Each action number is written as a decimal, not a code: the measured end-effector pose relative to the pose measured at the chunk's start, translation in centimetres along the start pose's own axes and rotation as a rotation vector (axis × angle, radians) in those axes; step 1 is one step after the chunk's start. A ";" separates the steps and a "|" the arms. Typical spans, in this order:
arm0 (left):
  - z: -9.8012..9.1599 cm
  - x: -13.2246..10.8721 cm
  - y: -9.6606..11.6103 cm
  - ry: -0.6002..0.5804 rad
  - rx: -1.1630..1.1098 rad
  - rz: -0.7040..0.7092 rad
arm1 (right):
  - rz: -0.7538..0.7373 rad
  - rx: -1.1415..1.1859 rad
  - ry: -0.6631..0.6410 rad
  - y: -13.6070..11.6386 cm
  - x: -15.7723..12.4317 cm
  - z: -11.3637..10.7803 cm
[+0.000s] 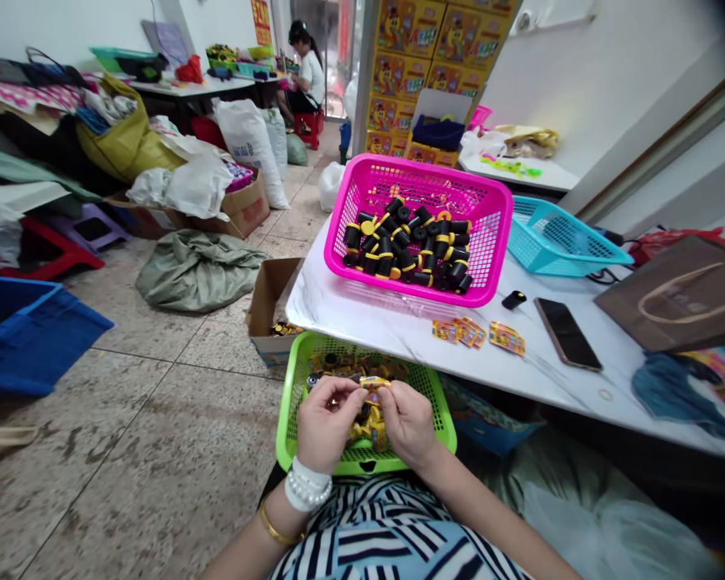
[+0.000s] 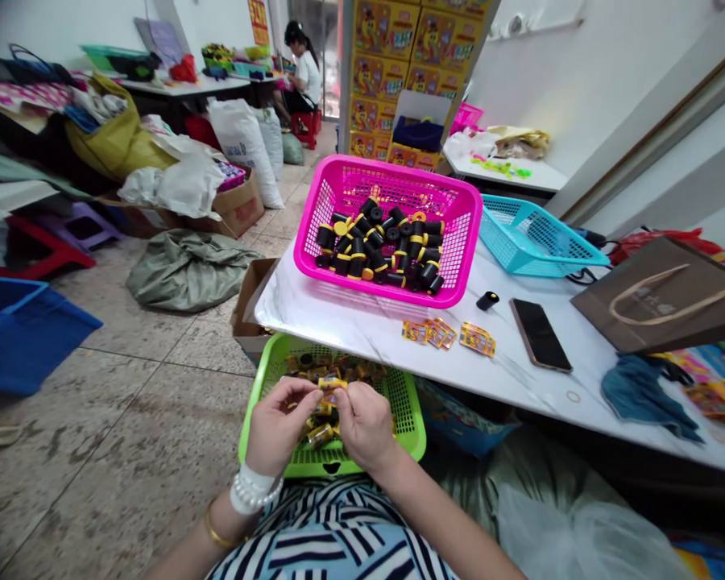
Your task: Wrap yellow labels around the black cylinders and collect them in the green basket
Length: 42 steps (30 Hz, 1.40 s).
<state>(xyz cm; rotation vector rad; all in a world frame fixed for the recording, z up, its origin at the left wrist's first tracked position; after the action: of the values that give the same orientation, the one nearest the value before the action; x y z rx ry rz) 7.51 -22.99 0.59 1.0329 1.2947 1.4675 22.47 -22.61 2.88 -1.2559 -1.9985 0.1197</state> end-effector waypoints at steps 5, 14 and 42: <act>0.3 0.1 -0.3 -0.066 -0.015 0.002 | -0.040 -0.001 0.000 -0.1 -0.3 0.3; -0.3 0.0 -3.3 -0.024 -0.278 -0.297 | -0.030 0.091 -0.063 -0.1 0.1 1.0; 1.6 -0.2 -7.5 -0.040 -0.678 -0.757 | -0.181 -0.690 -0.319 12.9 20.0 -3.5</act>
<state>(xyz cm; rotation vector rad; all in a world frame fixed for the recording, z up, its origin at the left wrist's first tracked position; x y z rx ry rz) 9.79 -22.39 -6.73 0.0899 0.8893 1.1296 29.63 -0.91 10.57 -1.5243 -2.5354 -0.5332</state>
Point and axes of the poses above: each hand's wrist, its own x-axis towards the middle knuckle, its own z-axis out of the palm, y = z × x, the point moved 8 cm from there along x, towards the middle knuckle, and after that the axes turned 11 degrees about -x, right-handed, at the moved point
